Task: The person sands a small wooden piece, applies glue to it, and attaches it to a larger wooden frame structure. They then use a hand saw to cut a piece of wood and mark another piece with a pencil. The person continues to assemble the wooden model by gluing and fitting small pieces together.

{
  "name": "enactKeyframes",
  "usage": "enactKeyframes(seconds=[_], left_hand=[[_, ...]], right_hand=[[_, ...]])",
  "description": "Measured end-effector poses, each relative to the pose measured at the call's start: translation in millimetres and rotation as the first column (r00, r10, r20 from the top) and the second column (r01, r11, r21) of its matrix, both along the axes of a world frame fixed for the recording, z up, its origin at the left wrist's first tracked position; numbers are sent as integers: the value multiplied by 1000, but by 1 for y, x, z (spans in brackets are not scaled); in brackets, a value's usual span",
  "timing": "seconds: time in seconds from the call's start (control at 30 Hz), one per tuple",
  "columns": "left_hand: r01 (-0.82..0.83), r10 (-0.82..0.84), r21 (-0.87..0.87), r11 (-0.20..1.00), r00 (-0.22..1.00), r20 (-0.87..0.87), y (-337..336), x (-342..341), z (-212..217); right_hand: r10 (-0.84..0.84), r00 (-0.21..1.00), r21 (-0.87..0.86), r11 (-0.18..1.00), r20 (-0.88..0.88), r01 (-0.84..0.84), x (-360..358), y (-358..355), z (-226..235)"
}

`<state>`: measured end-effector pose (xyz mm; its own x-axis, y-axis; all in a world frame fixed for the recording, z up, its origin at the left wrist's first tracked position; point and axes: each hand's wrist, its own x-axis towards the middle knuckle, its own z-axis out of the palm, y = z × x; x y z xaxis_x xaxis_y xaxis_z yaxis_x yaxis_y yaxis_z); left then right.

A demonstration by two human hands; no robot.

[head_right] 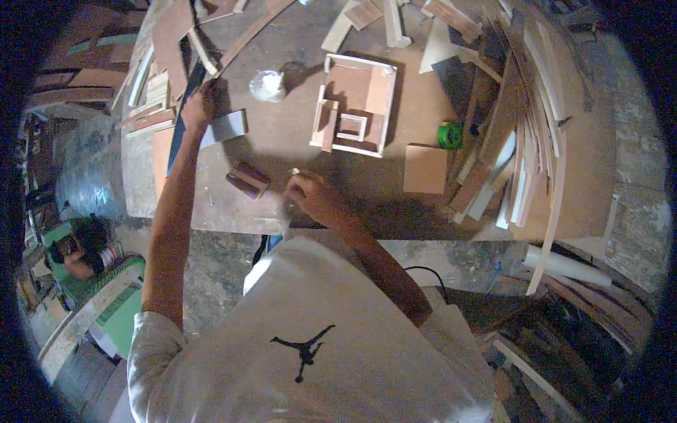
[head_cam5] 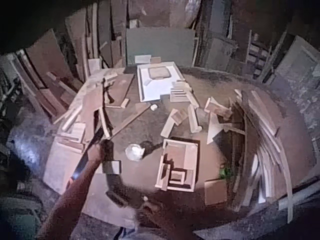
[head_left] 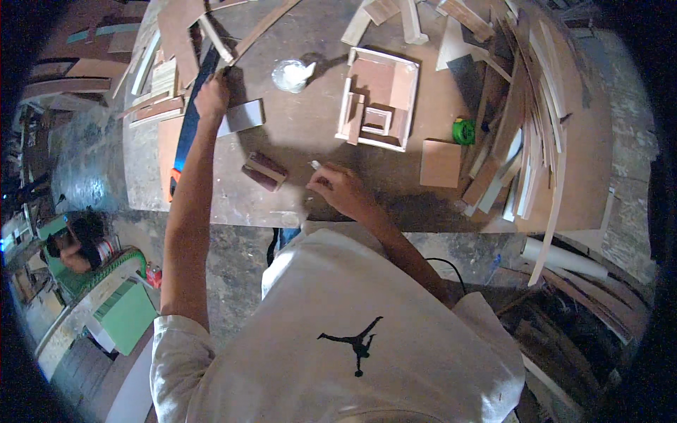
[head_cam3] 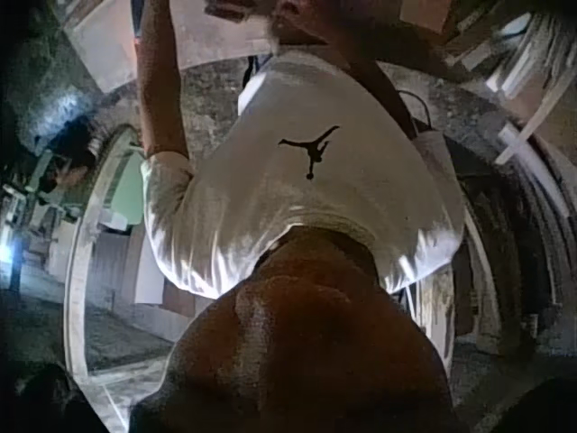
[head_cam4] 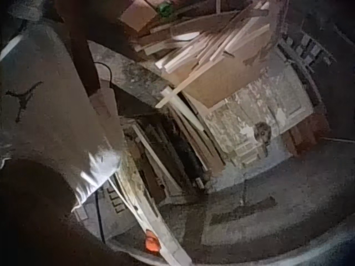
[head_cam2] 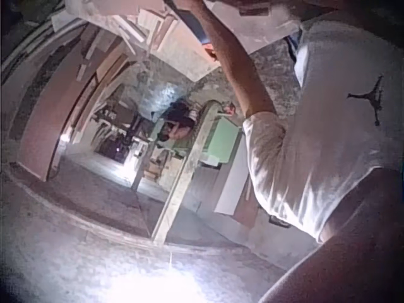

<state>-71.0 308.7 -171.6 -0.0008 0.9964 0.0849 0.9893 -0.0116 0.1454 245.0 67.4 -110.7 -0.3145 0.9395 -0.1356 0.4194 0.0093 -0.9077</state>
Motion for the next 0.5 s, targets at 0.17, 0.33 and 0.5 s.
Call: enactKeyframes(seconds=[0.17, 0.33, 0.5], left_hand=[[-105, 104, -9, 994, 994, -35, -9, 13, 4], [-164, 126, 54, 985, 895, 428, -59, -6, 13], [-464, 302, -86, 882, 416, 858, -170, 13, 38]], right_hand=[[35, 995, 22, 999, -94, -33, -3, 2, 8], [98, 960, -17, 994, -263, -106, 3, 0, 33], [12, 924, -117, 991, -381, -60, 17, 6, 69]])
